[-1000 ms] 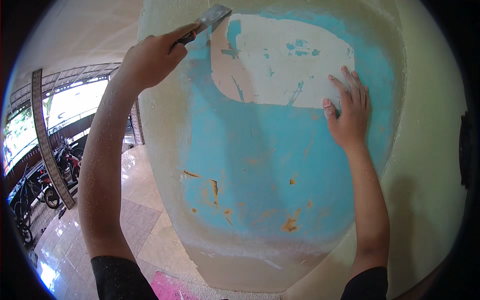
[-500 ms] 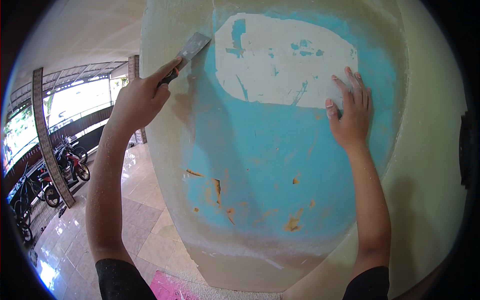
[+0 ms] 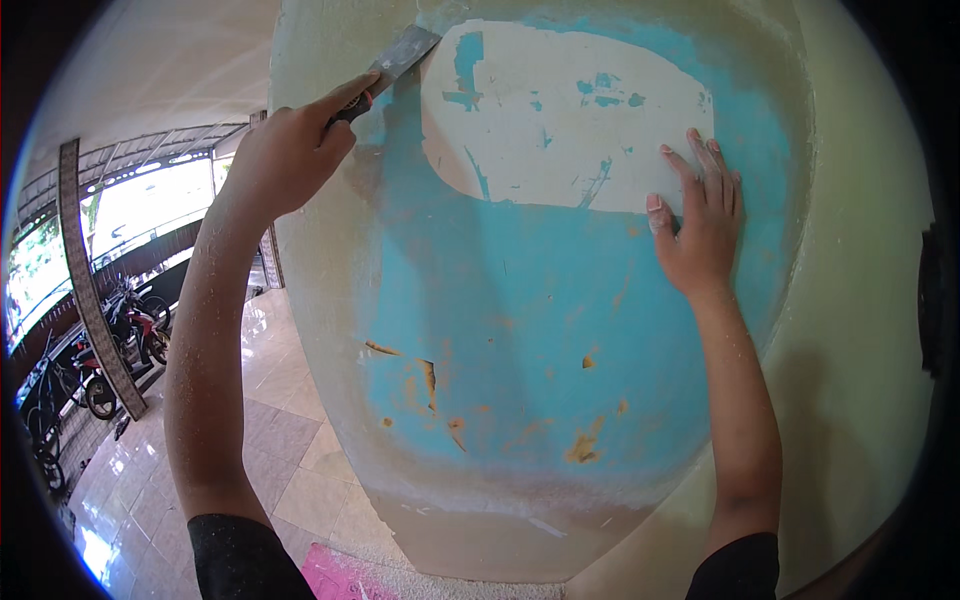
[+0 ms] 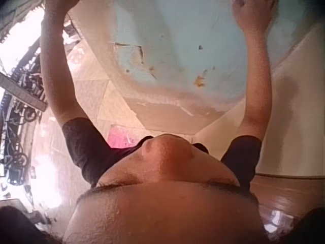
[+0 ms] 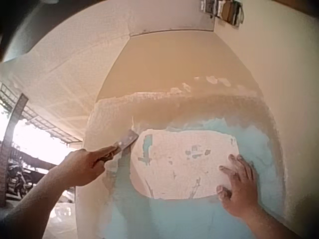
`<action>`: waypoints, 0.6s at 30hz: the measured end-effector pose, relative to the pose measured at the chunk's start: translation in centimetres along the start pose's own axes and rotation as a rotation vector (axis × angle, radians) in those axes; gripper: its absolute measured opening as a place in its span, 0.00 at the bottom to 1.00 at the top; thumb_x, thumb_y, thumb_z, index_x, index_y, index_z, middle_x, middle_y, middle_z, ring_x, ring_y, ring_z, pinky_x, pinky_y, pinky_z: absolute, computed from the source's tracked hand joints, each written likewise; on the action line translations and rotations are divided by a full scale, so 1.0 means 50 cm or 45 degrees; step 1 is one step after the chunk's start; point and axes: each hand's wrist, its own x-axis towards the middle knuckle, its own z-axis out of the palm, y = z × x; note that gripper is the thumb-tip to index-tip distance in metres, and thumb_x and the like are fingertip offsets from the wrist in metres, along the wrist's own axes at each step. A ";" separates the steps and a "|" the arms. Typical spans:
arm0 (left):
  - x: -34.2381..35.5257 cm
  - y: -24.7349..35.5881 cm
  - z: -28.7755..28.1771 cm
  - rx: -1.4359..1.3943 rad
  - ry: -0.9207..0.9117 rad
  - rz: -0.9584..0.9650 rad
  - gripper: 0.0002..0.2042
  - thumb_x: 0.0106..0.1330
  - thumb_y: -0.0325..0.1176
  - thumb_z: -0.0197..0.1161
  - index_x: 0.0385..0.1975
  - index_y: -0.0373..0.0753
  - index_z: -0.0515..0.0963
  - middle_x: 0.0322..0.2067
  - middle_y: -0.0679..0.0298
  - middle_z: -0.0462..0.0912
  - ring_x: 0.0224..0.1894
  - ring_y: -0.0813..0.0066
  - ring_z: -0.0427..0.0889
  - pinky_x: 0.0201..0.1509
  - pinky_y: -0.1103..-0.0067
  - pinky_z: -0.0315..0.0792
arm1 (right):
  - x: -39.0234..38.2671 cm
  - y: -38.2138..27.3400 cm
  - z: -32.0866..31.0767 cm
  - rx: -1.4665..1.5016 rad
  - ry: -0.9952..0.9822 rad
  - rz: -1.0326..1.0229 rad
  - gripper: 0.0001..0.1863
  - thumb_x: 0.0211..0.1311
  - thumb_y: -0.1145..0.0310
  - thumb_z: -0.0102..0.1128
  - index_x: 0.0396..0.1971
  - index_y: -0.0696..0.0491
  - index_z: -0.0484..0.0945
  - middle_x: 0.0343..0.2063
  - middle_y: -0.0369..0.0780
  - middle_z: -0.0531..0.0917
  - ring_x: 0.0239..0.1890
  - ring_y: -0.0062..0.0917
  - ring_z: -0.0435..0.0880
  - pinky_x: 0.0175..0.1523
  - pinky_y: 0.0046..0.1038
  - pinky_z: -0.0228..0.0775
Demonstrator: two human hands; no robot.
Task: The person scrapes old paint or wallpaper from a wall using a putty knife.
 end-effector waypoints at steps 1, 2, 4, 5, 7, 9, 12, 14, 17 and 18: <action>0.006 0.001 -0.002 0.045 0.008 0.028 0.28 0.69 0.35 0.47 0.70 0.61 0.67 0.21 0.55 0.78 0.22 0.68 0.80 0.36 0.68 0.77 | 0.000 -0.001 0.000 -0.002 0.000 0.000 0.27 0.65 0.57 0.58 0.65 0.39 0.69 0.72 0.37 0.63 0.75 0.40 0.57 0.75 0.56 0.44; 0.013 0.001 -0.004 0.090 0.017 0.056 0.27 0.71 0.37 0.47 0.71 0.63 0.66 0.19 0.57 0.78 0.20 0.71 0.79 0.34 0.70 0.79 | 0.000 -0.001 0.001 0.002 -0.001 0.001 0.27 0.65 0.57 0.57 0.65 0.39 0.69 0.72 0.38 0.63 0.75 0.40 0.57 0.75 0.56 0.44; 0.024 0.009 -0.006 0.070 0.033 0.064 0.26 0.71 0.37 0.47 0.71 0.62 0.67 0.20 0.57 0.78 0.21 0.70 0.80 0.35 0.69 0.79 | 0.000 -0.001 0.001 0.004 -0.001 0.002 0.27 0.66 0.57 0.57 0.65 0.39 0.70 0.72 0.38 0.63 0.75 0.40 0.57 0.75 0.56 0.44; 0.030 0.014 -0.008 0.052 0.048 0.070 0.26 0.71 0.37 0.47 0.70 0.62 0.67 0.21 0.56 0.79 0.21 0.70 0.80 0.36 0.69 0.79 | 0.000 0.000 0.000 0.002 0.007 -0.004 0.27 0.65 0.57 0.57 0.65 0.39 0.70 0.72 0.38 0.63 0.75 0.40 0.57 0.75 0.56 0.45; 0.048 0.024 -0.012 0.083 0.075 0.090 0.26 0.71 0.38 0.47 0.70 0.62 0.68 0.21 0.56 0.80 0.22 0.69 0.81 0.37 0.68 0.79 | -0.001 0.002 0.002 0.000 0.015 -0.010 0.27 0.65 0.57 0.57 0.65 0.39 0.70 0.72 0.38 0.63 0.75 0.40 0.57 0.75 0.56 0.45; 0.062 0.030 -0.012 0.115 0.102 0.110 0.26 0.71 0.38 0.46 0.70 0.61 0.68 0.22 0.56 0.80 0.23 0.68 0.81 0.39 0.67 0.79 | -0.002 0.004 0.004 0.010 0.014 -0.008 0.27 0.65 0.57 0.58 0.65 0.39 0.70 0.72 0.38 0.63 0.75 0.40 0.57 0.75 0.56 0.45; 0.067 0.040 -0.013 0.105 0.143 0.135 0.27 0.70 0.36 0.46 0.71 0.60 0.67 0.20 0.56 0.76 0.21 0.71 0.77 0.37 0.67 0.75 | -0.001 0.006 0.000 0.031 0.006 -0.007 0.27 0.64 0.58 0.58 0.65 0.39 0.70 0.72 0.38 0.63 0.75 0.40 0.57 0.75 0.56 0.44; 0.048 0.049 -0.022 0.056 0.060 0.054 0.27 0.69 0.35 0.46 0.70 0.60 0.67 0.21 0.55 0.78 0.22 0.69 0.79 0.38 0.66 0.76 | -0.001 0.003 0.000 0.023 -0.003 0.003 0.27 0.64 0.58 0.58 0.65 0.38 0.70 0.72 0.38 0.63 0.75 0.40 0.57 0.75 0.56 0.44; 0.015 0.026 0.006 -0.042 0.112 0.078 0.25 0.71 0.39 0.47 0.69 0.62 0.69 0.22 0.55 0.81 0.22 0.66 0.82 0.35 0.65 0.77 | 0.000 0.000 0.000 0.032 -0.007 0.010 0.28 0.64 0.58 0.59 0.65 0.38 0.70 0.72 0.37 0.63 0.75 0.40 0.57 0.76 0.56 0.43; -0.002 0.021 0.009 -0.058 0.092 0.049 0.26 0.71 0.39 0.49 0.70 0.62 0.67 0.21 0.53 0.81 0.21 0.64 0.82 0.34 0.64 0.78 | 0.001 -0.003 0.000 0.051 0.002 0.010 0.28 0.64 0.58 0.59 0.65 0.38 0.70 0.72 0.37 0.63 0.75 0.40 0.57 0.76 0.56 0.43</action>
